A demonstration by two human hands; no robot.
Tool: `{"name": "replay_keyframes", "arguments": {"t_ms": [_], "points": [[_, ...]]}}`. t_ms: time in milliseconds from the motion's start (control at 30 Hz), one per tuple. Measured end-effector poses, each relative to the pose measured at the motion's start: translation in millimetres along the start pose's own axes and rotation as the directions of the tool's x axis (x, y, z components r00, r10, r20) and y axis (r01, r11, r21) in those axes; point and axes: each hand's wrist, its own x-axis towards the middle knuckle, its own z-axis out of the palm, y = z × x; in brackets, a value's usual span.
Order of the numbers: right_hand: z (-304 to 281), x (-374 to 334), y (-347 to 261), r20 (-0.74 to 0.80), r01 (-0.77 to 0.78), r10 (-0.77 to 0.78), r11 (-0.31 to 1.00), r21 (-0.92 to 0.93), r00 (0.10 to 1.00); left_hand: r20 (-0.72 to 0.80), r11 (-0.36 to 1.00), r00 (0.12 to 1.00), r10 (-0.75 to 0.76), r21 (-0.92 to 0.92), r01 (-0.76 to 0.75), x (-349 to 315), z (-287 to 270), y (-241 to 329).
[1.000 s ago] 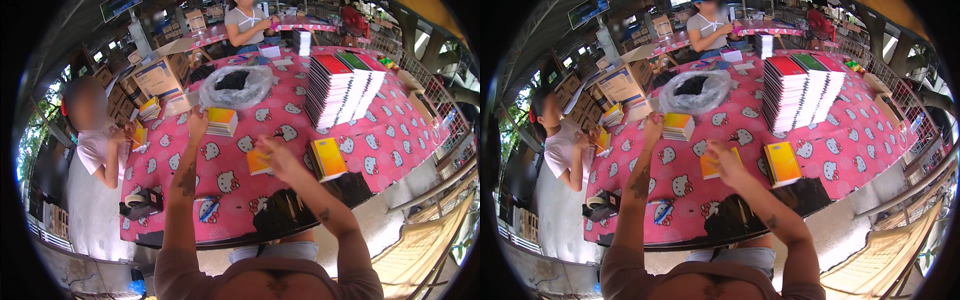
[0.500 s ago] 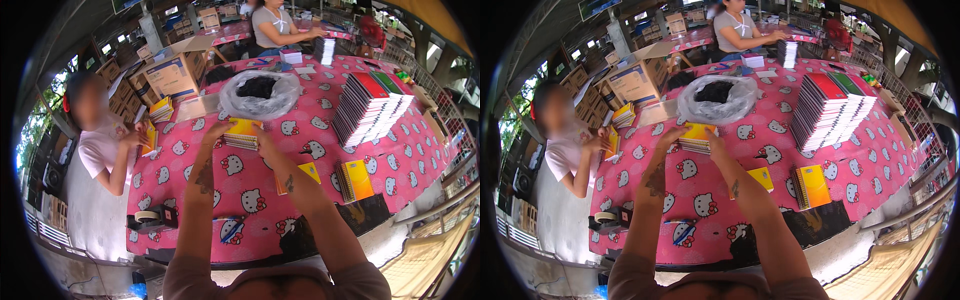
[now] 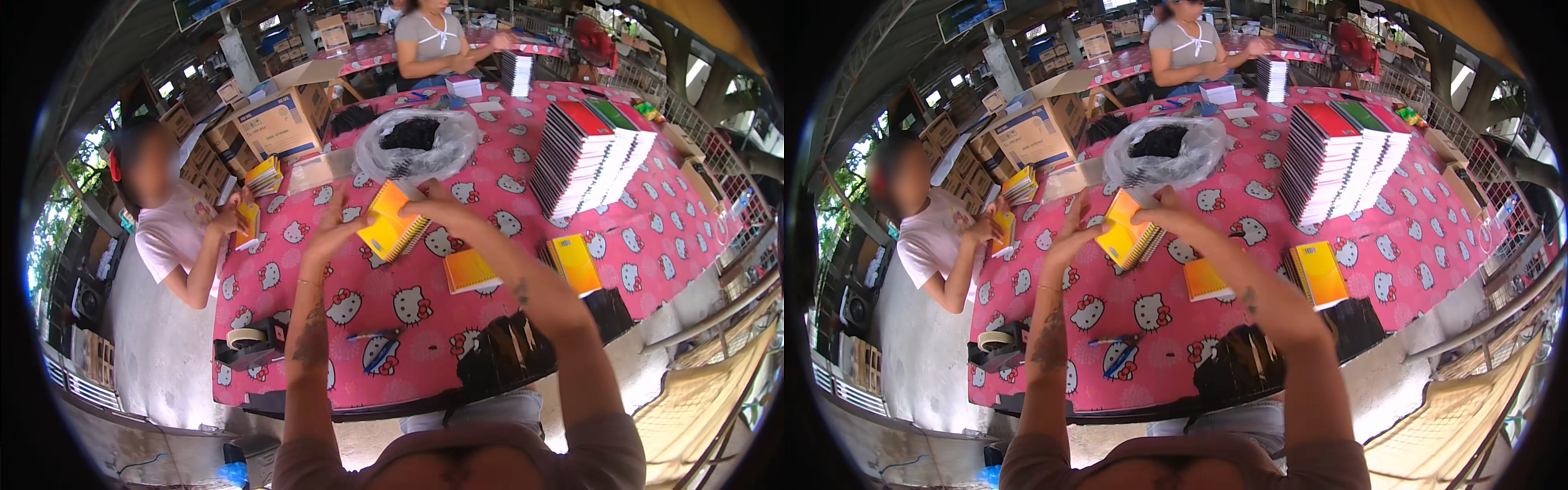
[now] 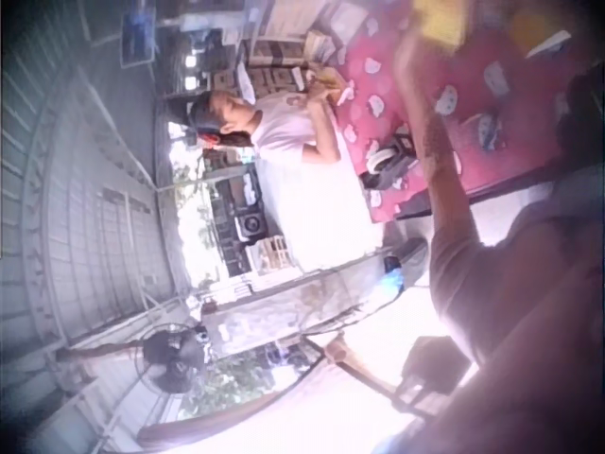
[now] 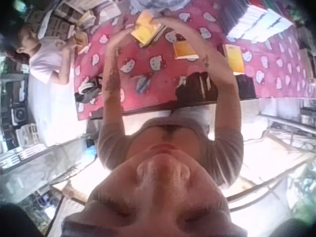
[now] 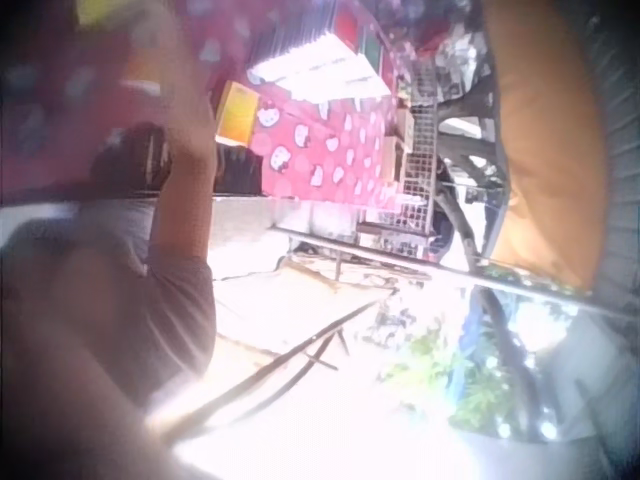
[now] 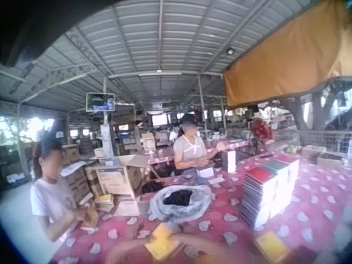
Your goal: The person assembles notepads by hand, picking up paper pads and placing a small black object on top of each one before stacking them.
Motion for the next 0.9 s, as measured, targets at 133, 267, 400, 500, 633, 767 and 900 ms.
{"name": "replay_keyframes", "arguments": {"t_ms": [133, 267, 400, 500, 633, 767, 900], "points": [[-55.2, -127.3, -70.0, 0.299, 0.174, -0.100, 0.957, -0.233, 0.949, 0.564, 0.957, 0.826, 0.030, -0.253, 0.138, -61.6, 28.6, 116.5], [-93.7, -258.4, -97.5, 0.267, 0.205, -0.061, 0.806, -0.555, 0.962, 0.682, 0.861, 0.701, 0.207, -0.467, 0.200, -124.0, 106.2, 137.2], [-118.2, -357.0, -77.6, 0.044, 0.029, 0.005, 0.680, -0.732, 0.999, 0.813, 0.907, 0.511, 0.280, -0.399, 0.138, -164.9, 191.2, 145.0], [-118.5, -391.2, -28.6, -0.132, 0.000, -0.175, 0.604, -0.797, 0.976, 0.838, 0.902, 0.439, 0.323, -0.414, 0.126, -168.8, 238.1, 126.0], [-107.8, -399.7, 65.4, -0.361, 0.182, -0.469, 0.777, -0.603, 0.806, 0.903, 0.919, 0.413, 0.121, -0.259, 0.297, -174.9, 256.0, 120.4], [-82.5, -386.0, 142.0, -0.551, 0.442, -0.446, 0.884, -0.150, 0.705, 0.824, 0.888, 0.534, 0.190, -0.376, 0.264, -198.6, 283.5, 78.4], [-75.6, -378.0, 155.0, -0.616, 0.512, -0.367, 0.856, 0.069, 0.697, 0.779, 0.809, 0.617, 0.113, -0.432, 0.399, -207.5, 296.1, 77.5]]}}
